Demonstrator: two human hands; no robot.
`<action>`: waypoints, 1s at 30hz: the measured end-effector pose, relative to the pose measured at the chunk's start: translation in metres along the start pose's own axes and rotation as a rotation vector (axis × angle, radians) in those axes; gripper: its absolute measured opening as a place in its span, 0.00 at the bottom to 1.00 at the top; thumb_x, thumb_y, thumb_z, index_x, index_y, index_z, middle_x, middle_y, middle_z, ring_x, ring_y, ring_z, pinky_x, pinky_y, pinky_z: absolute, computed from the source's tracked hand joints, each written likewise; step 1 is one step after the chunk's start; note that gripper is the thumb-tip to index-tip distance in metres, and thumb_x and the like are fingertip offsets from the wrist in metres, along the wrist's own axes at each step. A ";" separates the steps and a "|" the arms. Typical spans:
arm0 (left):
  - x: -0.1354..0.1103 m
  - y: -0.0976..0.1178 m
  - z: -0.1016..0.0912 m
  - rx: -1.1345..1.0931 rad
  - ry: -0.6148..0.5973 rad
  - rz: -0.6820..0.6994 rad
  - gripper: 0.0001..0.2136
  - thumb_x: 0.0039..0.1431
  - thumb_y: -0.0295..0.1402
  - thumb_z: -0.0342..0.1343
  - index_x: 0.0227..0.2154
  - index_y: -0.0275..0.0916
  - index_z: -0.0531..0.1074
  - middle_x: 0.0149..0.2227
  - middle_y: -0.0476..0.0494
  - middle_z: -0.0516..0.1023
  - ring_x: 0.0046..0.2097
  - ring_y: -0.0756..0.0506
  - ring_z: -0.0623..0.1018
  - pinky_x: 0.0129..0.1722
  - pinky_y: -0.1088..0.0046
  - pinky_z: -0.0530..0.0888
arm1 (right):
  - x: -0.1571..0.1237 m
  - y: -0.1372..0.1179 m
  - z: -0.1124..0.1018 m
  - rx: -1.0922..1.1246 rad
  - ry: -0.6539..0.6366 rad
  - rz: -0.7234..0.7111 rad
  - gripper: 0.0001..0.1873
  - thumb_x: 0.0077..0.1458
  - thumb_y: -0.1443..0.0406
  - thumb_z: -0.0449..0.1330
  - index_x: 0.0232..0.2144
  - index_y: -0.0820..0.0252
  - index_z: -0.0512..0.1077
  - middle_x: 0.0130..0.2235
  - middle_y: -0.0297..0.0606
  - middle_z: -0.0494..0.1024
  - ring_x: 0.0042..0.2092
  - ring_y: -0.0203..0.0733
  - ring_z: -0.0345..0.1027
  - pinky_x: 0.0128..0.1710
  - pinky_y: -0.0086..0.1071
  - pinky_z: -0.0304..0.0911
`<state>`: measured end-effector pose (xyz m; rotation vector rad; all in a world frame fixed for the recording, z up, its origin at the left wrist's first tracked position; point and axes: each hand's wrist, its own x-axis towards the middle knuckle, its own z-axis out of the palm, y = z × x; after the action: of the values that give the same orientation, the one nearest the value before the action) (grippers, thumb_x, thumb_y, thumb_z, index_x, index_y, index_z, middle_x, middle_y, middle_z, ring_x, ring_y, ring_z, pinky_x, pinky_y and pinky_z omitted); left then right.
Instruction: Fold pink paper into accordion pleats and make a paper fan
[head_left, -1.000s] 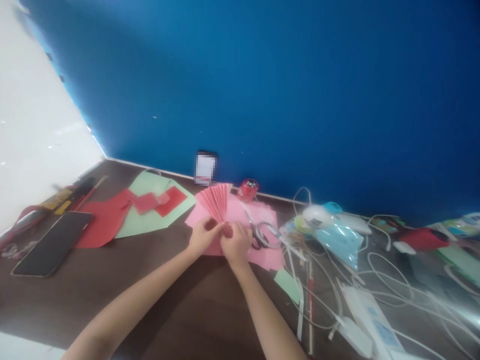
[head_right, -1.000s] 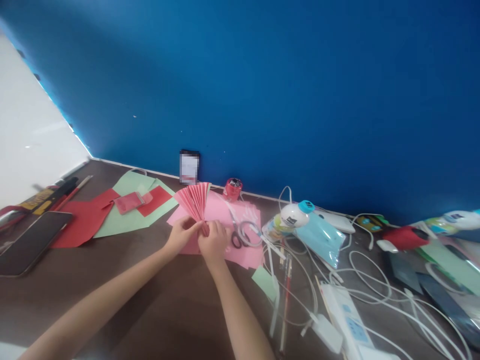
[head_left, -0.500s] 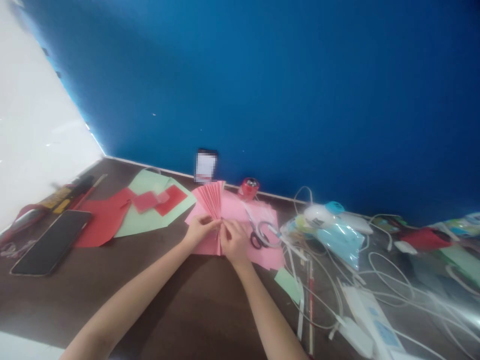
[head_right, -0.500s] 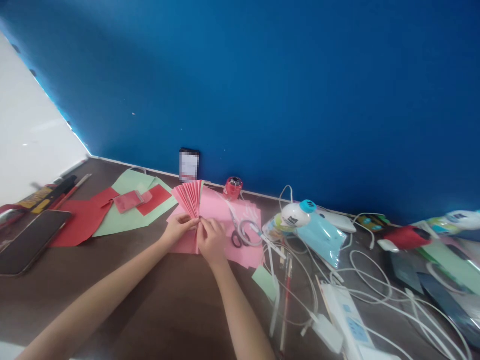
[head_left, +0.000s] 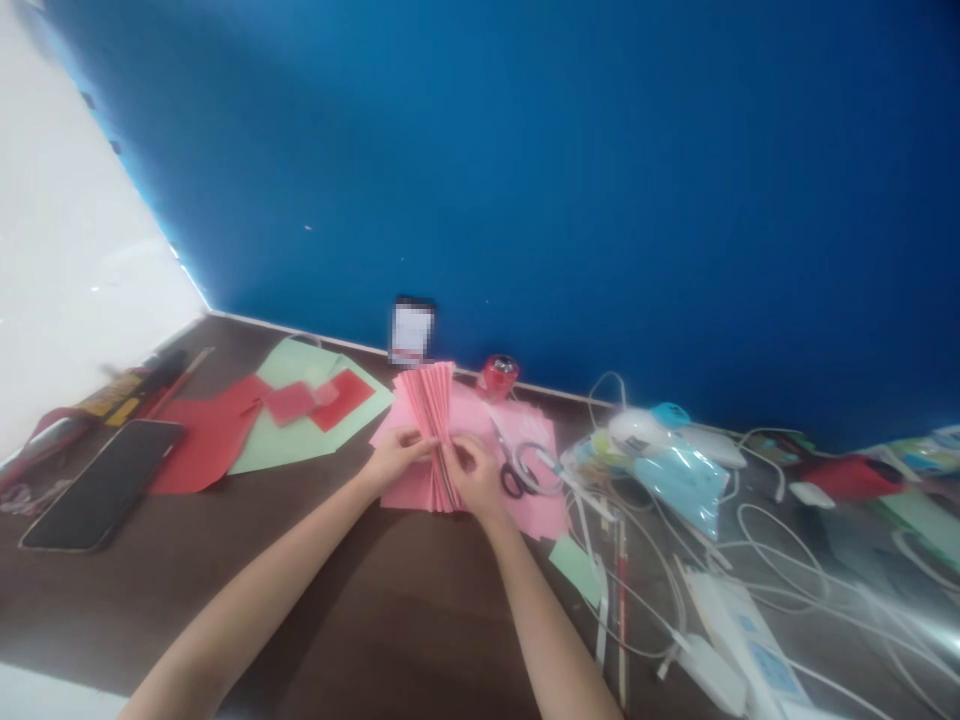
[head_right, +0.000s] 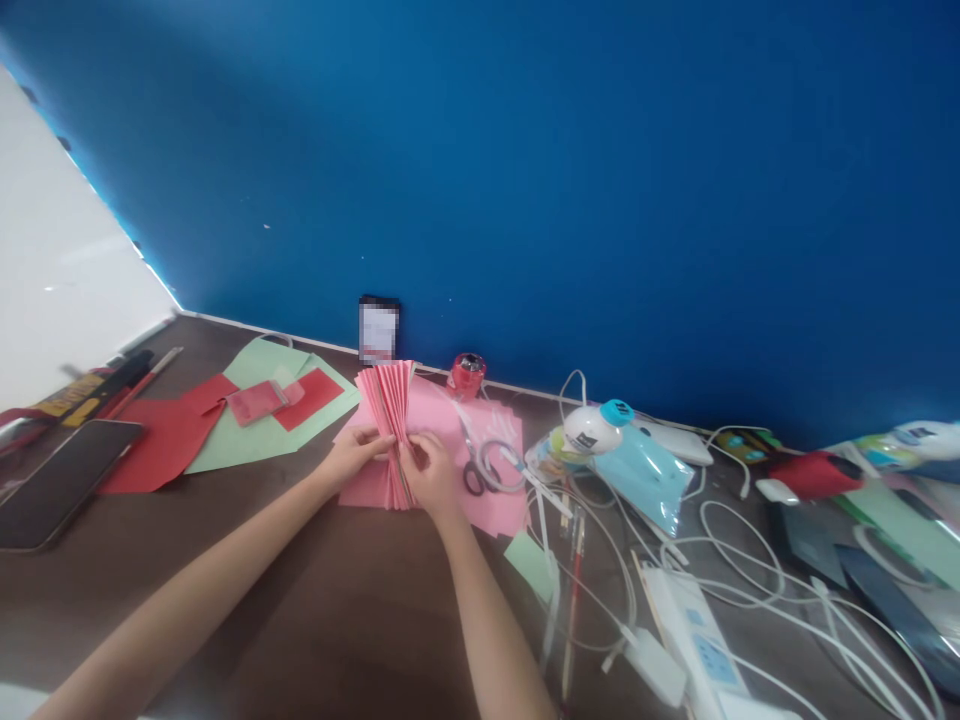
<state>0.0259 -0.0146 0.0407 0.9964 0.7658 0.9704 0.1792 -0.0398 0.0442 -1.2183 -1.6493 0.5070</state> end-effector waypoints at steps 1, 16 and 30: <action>0.000 0.000 0.000 0.001 -0.009 0.006 0.18 0.45 0.42 0.62 0.36 0.35 0.75 0.33 0.42 0.78 0.33 0.46 0.77 0.39 0.67 0.73 | -0.001 0.002 0.001 0.005 0.001 0.020 0.07 0.53 0.64 0.55 0.31 0.59 0.71 0.33 0.40 0.76 0.37 0.42 0.70 0.39 0.36 0.67; 0.000 0.002 -0.002 0.110 -0.030 0.037 0.15 0.52 0.42 0.55 0.34 0.33 0.72 0.27 0.46 0.74 0.28 0.50 0.73 0.31 0.73 0.71 | -0.006 0.005 0.001 -0.010 -0.010 0.066 0.10 0.54 0.63 0.54 0.39 0.58 0.70 0.40 0.41 0.75 0.43 0.43 0.69 0.45 0.38 0.65; -0.008 0.003 -0.028 0.602 0.294 -0.064 0.23 0.44 0.37 0.61 0.44 0.34 0.68 0.30 0.42 0.75 0.32 0.43 0.75 0.35 0.68 0.70 | -0.006 0.033 0.003 -0.083 0.008 0.261 0.10 0.51 0.62 0.54 0.35 0.60 0.69 0.29 0.36 0.75 0.30 0.40 0.70 0.32 0.34 0.66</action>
<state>-0.0027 -0.0122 0.0343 1.3475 1.3791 0.8545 0.1919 -0.0309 0.0144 -1.5054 -1.5253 0.5980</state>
